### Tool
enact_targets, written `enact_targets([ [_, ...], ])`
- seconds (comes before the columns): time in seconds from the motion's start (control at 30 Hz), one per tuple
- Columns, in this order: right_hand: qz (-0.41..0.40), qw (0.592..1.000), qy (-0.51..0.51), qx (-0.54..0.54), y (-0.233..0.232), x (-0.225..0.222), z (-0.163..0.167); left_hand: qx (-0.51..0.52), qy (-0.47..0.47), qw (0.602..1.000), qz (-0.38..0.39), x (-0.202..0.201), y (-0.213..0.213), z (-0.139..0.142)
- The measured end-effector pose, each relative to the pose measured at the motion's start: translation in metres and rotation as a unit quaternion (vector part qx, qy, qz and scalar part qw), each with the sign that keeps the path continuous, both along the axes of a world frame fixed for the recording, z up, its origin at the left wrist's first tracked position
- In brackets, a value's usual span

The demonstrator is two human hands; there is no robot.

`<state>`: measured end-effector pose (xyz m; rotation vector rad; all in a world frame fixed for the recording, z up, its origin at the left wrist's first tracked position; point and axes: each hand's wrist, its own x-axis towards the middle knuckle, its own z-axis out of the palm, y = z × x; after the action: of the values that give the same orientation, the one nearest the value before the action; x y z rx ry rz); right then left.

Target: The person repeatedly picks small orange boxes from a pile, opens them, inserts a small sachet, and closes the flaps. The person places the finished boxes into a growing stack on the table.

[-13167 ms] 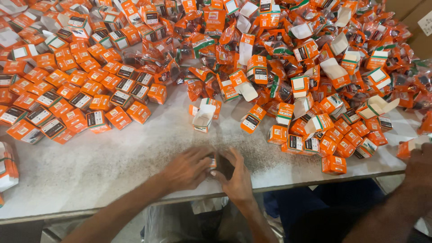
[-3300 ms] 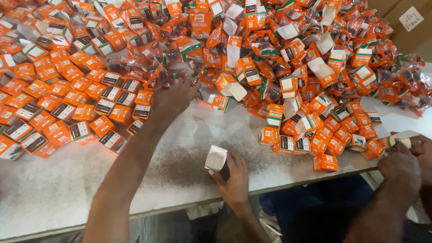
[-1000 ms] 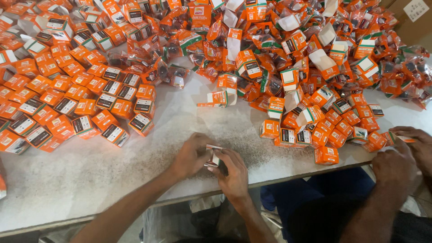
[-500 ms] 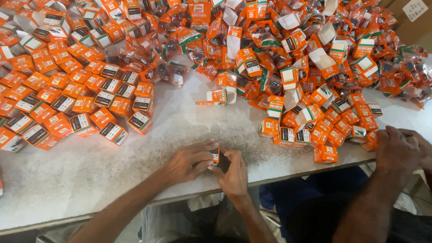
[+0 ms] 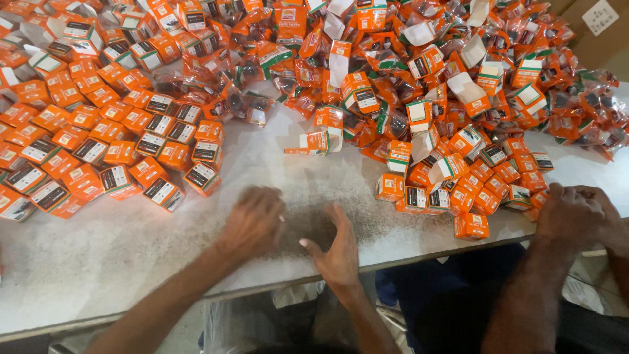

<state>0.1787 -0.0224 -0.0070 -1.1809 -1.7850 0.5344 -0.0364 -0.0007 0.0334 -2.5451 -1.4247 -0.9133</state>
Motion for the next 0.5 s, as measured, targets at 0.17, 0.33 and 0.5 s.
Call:
enact_targets([
  [0.17,-0.022,0.996,-0.06,0.06,-0.001,-0.004,0.003,0.083,-0.007,0.991,0.106,-0.003,0.058,0.01],
  [0.33,-0.008,1.0,-0.013,0.004,0.0,-0.001,0.008,0.05,-0.021,0.996,0.066,0.041,0.14,-0.005],
  [0.5,-0.024,0.998,-0.019,0.059,0.002,-0.001,0.013,0.011,-0.083,0.991,0.1,0.034,0.13,-0.002],
])
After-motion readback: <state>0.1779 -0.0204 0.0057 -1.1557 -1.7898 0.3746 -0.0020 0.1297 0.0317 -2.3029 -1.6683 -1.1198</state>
